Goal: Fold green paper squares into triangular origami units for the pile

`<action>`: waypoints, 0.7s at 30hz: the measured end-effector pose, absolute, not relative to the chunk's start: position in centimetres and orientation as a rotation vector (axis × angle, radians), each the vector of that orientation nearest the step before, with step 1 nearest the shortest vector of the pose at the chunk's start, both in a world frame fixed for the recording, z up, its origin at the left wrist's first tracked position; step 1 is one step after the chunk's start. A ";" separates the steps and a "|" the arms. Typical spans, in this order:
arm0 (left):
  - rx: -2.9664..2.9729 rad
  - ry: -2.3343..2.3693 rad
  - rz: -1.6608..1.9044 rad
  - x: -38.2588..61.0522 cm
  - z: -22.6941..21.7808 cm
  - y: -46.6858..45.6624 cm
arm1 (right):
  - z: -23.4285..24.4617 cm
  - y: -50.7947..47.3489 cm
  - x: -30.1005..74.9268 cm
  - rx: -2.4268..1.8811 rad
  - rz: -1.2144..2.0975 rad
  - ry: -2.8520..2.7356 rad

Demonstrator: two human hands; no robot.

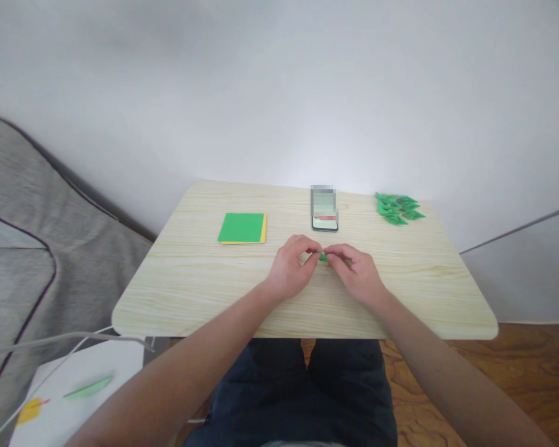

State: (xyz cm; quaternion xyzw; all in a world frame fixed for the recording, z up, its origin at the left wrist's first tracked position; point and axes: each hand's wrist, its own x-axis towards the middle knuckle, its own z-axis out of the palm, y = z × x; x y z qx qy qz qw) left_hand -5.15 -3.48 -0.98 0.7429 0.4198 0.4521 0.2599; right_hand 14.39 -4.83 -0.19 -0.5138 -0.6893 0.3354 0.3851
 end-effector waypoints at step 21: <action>1.987 1.194 1.634 -4.5 -0.4 0.8 | -0.1 2.4 12.4 -0.945 1.607 -1.057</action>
